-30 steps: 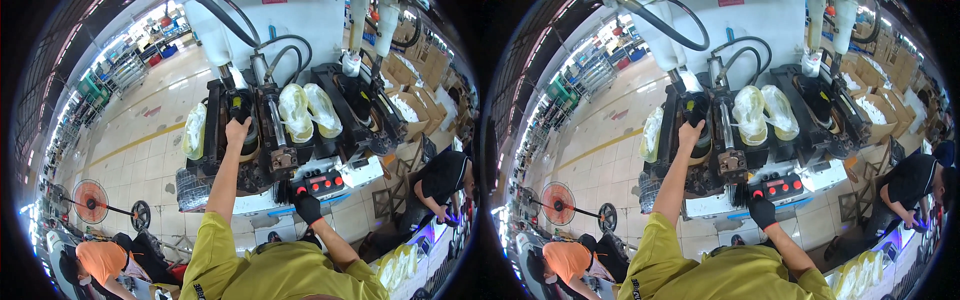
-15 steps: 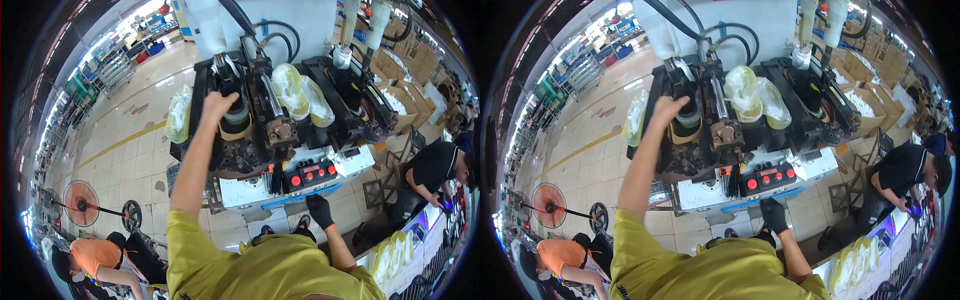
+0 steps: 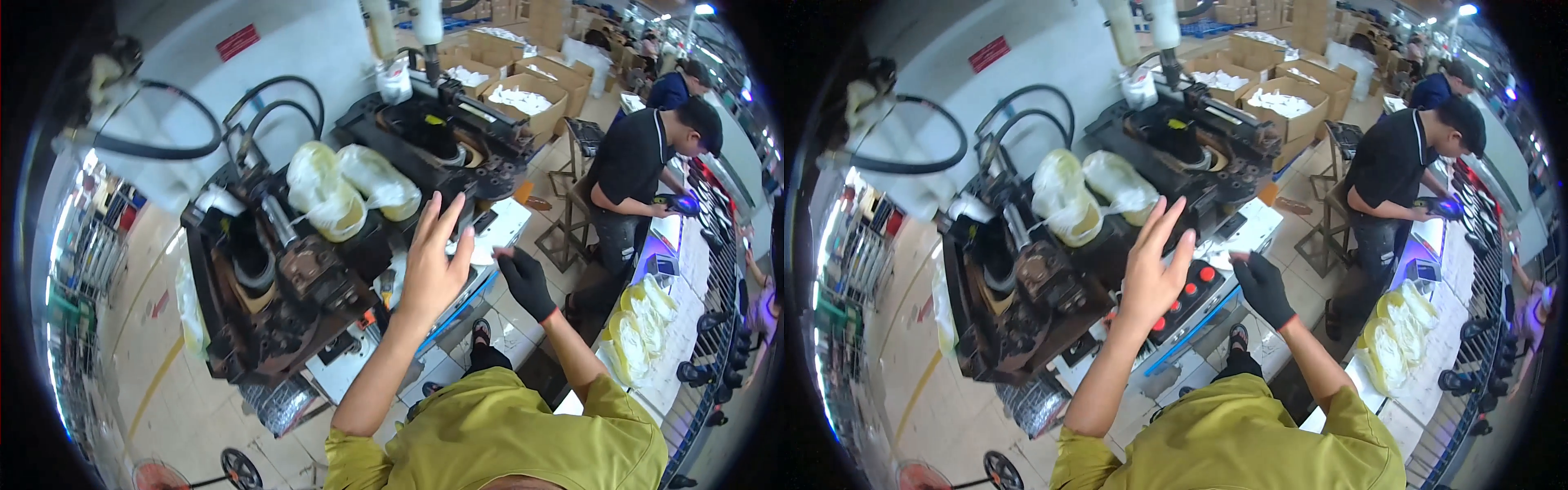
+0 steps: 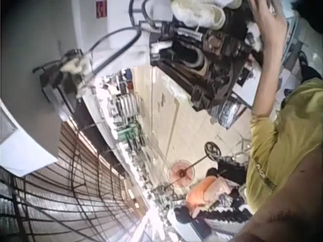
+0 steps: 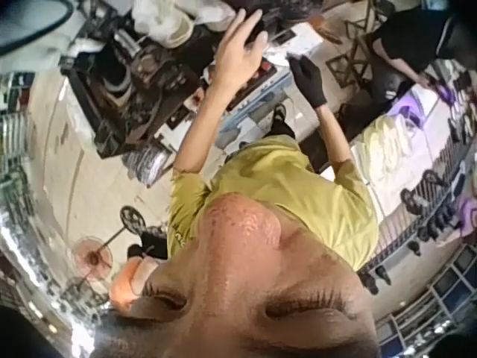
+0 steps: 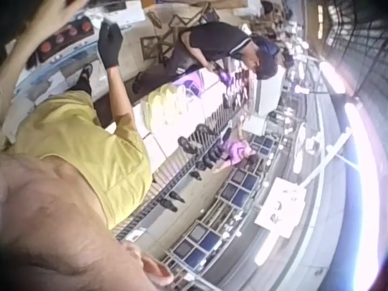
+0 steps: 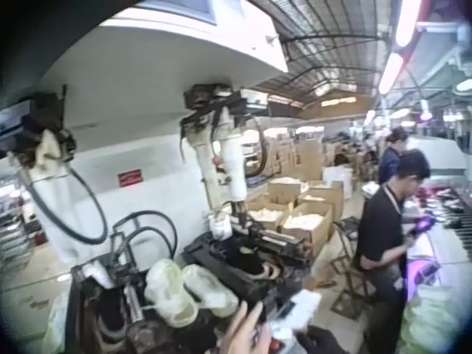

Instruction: Pressing soles onto boots using a hydraulic machine in a shoe factory.

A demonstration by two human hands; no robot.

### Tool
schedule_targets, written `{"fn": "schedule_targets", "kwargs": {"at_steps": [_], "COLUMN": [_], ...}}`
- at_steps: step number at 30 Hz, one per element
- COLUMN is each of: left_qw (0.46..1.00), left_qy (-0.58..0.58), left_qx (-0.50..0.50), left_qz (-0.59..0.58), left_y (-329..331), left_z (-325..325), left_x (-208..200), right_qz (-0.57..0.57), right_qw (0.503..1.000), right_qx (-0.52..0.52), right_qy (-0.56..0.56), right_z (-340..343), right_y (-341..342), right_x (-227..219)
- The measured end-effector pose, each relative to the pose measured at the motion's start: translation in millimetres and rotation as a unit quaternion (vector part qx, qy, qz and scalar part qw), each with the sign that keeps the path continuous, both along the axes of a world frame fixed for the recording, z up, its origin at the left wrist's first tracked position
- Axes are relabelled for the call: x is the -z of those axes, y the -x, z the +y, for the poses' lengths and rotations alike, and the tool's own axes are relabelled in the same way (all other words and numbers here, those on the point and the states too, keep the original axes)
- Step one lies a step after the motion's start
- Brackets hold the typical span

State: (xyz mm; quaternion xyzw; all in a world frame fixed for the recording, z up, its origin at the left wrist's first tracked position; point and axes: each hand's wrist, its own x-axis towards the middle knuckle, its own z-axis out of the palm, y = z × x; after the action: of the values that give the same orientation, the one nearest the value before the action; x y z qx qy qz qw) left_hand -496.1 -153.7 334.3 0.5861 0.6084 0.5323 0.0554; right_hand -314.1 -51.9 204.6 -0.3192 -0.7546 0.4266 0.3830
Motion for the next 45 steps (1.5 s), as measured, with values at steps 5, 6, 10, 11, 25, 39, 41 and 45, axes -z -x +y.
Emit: {"fn": "schedule_targets", "kwargs": {"at_steps": [5,6,10,11,25,39,41,45], "left_qw": [0.971,0.955,0.813,0.770,0.733,0.841,0.830,0.958], "left_qy": [0.117,0.195,0.445,0.483,0.637,0.486,0.516,0.189], "left_qx": [-0.033,-0.011,-0.097,-0.070,-0.030,-0.114,-0.105,-0.028], "left_qz": [0.207,0.223,0.363,0.410,0.234,0.210,0.185,-0.216], "left_y": [27,50,97,96,81,65,80,136], "left_z": [175,210,279,291,348,326,311,287], "left_x": [54,73,114,123,100,87,84,129], "right_qz": [0.216,0.159,0.153,0.132,-0.115,0.001,0.068,0.115], "right_qw": [0.974,0.987,0.981,0.968,0.981,0.983,0.977,0.993], "right_qx": [-0.060,-0.026,-0.008,0.025,-0.026,-0.051,-0.045,-0.017], "right_qy": [0.036,0.020,-0.116,-0.213,-0.157,0.177,0.199,-0.003], "right_z": [92,114,184,208,305,328,271,186], "right_y": [45,64,129,131,143,114,88,15], "right_x": [-38,-23,-36,-32,-74,-103,-134,-141]}}
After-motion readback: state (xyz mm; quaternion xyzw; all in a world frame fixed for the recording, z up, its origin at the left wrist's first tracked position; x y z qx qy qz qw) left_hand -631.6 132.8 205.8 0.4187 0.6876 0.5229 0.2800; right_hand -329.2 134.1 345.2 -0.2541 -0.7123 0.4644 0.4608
